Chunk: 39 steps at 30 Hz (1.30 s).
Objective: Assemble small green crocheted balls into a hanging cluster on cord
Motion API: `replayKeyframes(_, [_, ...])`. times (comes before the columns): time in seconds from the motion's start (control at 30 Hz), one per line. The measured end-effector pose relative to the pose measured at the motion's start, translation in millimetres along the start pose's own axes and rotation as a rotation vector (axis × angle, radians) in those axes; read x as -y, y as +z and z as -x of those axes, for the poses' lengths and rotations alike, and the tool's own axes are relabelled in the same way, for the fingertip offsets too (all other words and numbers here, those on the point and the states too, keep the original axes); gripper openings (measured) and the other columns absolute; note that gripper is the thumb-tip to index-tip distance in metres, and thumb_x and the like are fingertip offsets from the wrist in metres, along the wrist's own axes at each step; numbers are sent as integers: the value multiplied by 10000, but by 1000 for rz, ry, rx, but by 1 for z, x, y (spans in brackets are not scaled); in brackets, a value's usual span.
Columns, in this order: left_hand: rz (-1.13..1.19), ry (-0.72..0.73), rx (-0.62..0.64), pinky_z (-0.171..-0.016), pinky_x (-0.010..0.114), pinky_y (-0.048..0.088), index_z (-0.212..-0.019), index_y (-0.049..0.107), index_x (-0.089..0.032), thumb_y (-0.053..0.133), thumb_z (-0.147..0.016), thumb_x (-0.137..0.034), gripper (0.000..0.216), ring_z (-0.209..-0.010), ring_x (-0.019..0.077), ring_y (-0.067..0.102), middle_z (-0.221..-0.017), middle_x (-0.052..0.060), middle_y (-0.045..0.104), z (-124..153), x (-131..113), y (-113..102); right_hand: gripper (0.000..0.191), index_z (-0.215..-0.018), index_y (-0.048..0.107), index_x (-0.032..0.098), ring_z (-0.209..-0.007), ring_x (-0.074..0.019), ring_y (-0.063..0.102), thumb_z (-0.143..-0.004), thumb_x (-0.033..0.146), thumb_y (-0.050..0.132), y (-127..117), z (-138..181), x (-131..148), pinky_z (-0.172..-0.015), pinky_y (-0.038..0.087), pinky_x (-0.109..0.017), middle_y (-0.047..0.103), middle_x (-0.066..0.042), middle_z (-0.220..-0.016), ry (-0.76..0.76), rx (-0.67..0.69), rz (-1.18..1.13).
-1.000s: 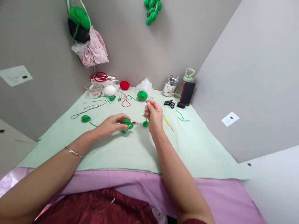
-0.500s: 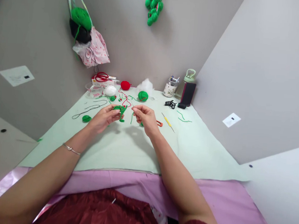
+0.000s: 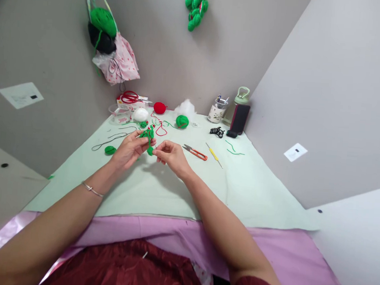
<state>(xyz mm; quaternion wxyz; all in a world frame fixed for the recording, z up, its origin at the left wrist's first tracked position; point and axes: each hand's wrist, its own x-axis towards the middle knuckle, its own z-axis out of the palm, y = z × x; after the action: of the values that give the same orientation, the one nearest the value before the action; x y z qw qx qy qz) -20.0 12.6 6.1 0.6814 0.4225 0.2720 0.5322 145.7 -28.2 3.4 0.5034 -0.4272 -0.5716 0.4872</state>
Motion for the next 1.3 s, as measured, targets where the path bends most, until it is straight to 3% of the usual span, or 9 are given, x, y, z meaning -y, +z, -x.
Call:
replayKeyframes(0.17, [-215, 190, -141, -1061, 357, 412, -950, 541, -196, 651, -602, -71, 386, -1205, 199, 573, -1158, 58, 653, -5, 1, -8, 302, -686, 578, 186, -475, -64, 441, -659, 366, 819, -5, 1, 9, -485, 340, -230, 618, 29, -630, -33, -57, -74])
replayKeyframes(0.27, [-369, 265, 45, -1089, 357, 376, -1015, 563, -205, 651, -624, -72, 422, -1313, 218, 496, -1242, 63, 630, -4, 0, -7, 320, -674, 568, 191, -462, -63, 433, -621, 352, 840, -7, 2, 14, -471, 325, -228, 603, 40, -607, 16, -70, -157])
replayKeyframes(0.37, [-385, 125, 291, -951, 338, 466, -1011, 572, -181, 743, -689, -191, 364, -1070, 205, 637, -1105, 66, 660, -1, 2, -3, 336, -661, 565, 188, -452, -61, 411, -599, 348, 854, -8, 2, 16, -464, 302, -217, 529, 66, -511, 70, -62, -222])
replayKeyframes(0.47, [-370, 51, 290, -789, 304, 496, -929, 580, -170, 801, -698, -325, 355, -770, 140, 659, -937, 16, 642, 0, 7, -2, 340, -653, 557, 182, -446, -54, 399, -601, 334, 857, -8, 2, 15, -461, 277, -208, 499, 76, -480, 95, -65, -269])
replayKeyframes(0.53, [-361, 43, 255, -738, 294, 493, -901, 599, -171, 798, -710, -381, 346, -689, 122, 638, -844, -8, 628, -1, 11, -3, 334, -655, 564, 179, -447, -51, 400, -604, 327, 858, -8, 2, 14, -465, 277, -207, 504, 74, -487, 103, -74, -281])
replayKeyframes(0.7, [-340, -29, 180, -762, 293, 491, -799, 647, -177, 779, -727, -423, 288, -704, 127, 624, -742, -4, 643, 0, 13, -4, 311, -675, 629, 170, -494, -57, 433, -613, 369, 860, -13, -1, 10, -494, 325, -220, 545, 53, -563, 67, -146, -222])
replayKeyframes(0.9, [-325, -79, 129, -798, 297, 470, -748, 697, -172, 778, -707, -465, 308, -751, 141, 594, -795, 41, 679, 0, 9, -1, 312, -779, 724, 176, -526, -69, 434, -625, 420, 843, -22, -5, 7, -519, 380, -240, 518, 52, -603, -8, -310, -177])
replayKeyframes(1.17, [-374, -72, 140, -642, 268, 407, -684, 654, -169, 782, -692, -463, 321, -620, 112, 508, -659, 6, 603, -2, 10, -3, 326, -932, 708, 181, -529, -91, 507, -669, 351, 800, -9, 1, 11, -526, 412, -254, 605, 38, -633, -71, -130, -105])
replayKeyframes(1.3, [-401, -100, 194, -607, 258, 390, -701, 655, -170, 771, -710, -463, 316, -603, 111, 517, -617, -7, 565, 0, 14, -3, 248, -843, 695, 167, -520, -92, 513, -663, 319, 773, -5, 1, 10, -533, 404, -257, 627, 26, -635, -44, -141, -14])
